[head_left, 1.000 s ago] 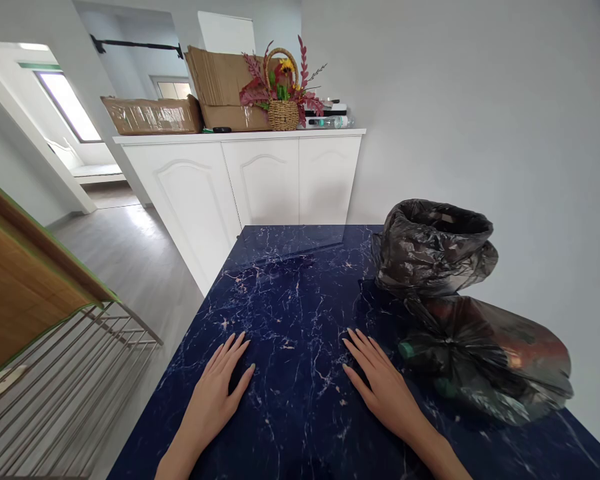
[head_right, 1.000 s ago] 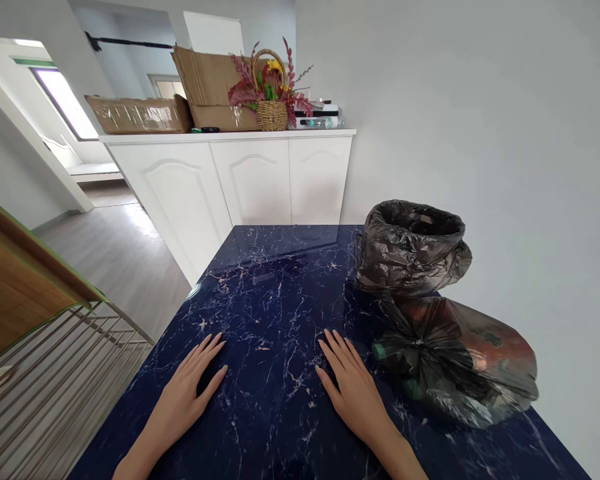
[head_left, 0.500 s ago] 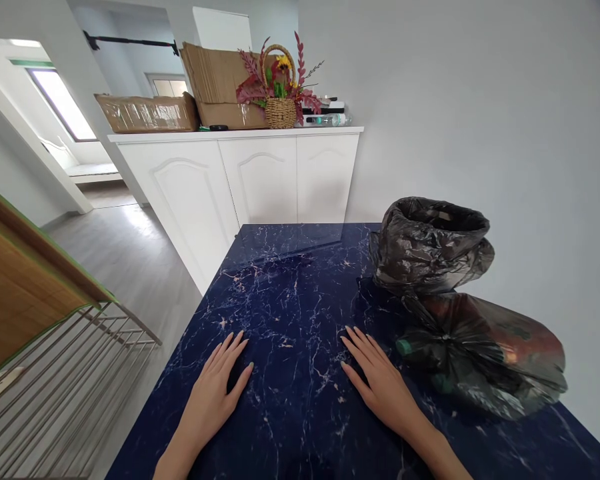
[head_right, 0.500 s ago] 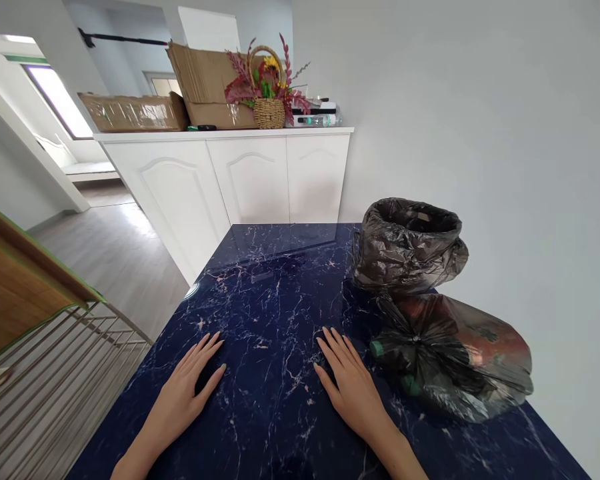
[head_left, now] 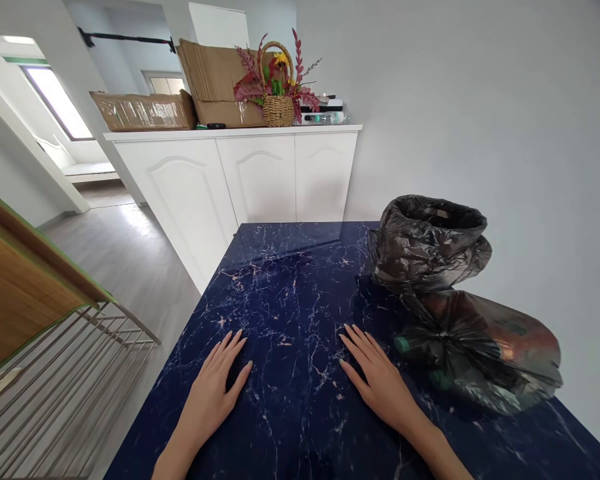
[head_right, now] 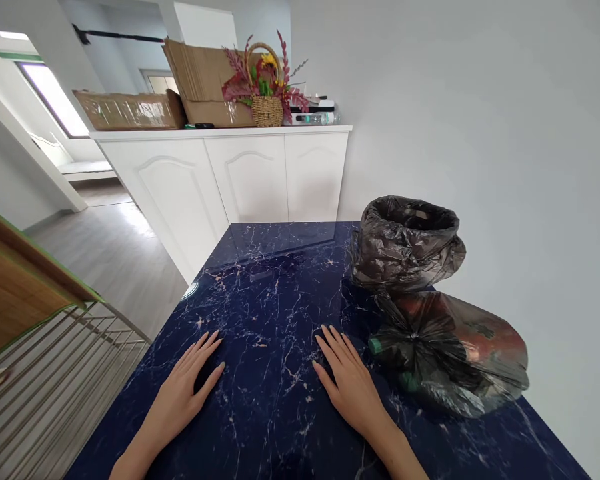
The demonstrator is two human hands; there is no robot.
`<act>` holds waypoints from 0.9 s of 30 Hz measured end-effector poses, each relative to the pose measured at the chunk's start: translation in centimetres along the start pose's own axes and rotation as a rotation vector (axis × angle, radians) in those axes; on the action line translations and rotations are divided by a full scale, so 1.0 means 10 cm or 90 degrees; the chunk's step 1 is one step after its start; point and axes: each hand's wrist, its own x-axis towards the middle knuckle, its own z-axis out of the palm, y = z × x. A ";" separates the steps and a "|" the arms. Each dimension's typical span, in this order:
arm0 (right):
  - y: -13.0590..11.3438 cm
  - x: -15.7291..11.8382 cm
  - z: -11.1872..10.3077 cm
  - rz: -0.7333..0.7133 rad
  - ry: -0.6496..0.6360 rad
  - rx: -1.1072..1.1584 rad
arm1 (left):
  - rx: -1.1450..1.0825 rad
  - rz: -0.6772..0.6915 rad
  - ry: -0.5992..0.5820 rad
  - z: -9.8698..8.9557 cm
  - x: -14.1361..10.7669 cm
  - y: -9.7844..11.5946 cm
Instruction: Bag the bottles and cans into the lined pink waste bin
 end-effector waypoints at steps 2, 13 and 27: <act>0.00 0.00 0.00 0.000 0.002 -0.001 | 0.001 -0.001 -0.004 0.00 0.00 0.00; -0.01 0.01 -0.03 0.011 -0.018 -0.002 | -0.002 -0.002 -0.007 -0.01 0.01 0.01; -0.02 0.01 -0.03 0.018 -0.021 -0.010 | 0.001 -0.002 -0.002 -0.02 0.01 0.03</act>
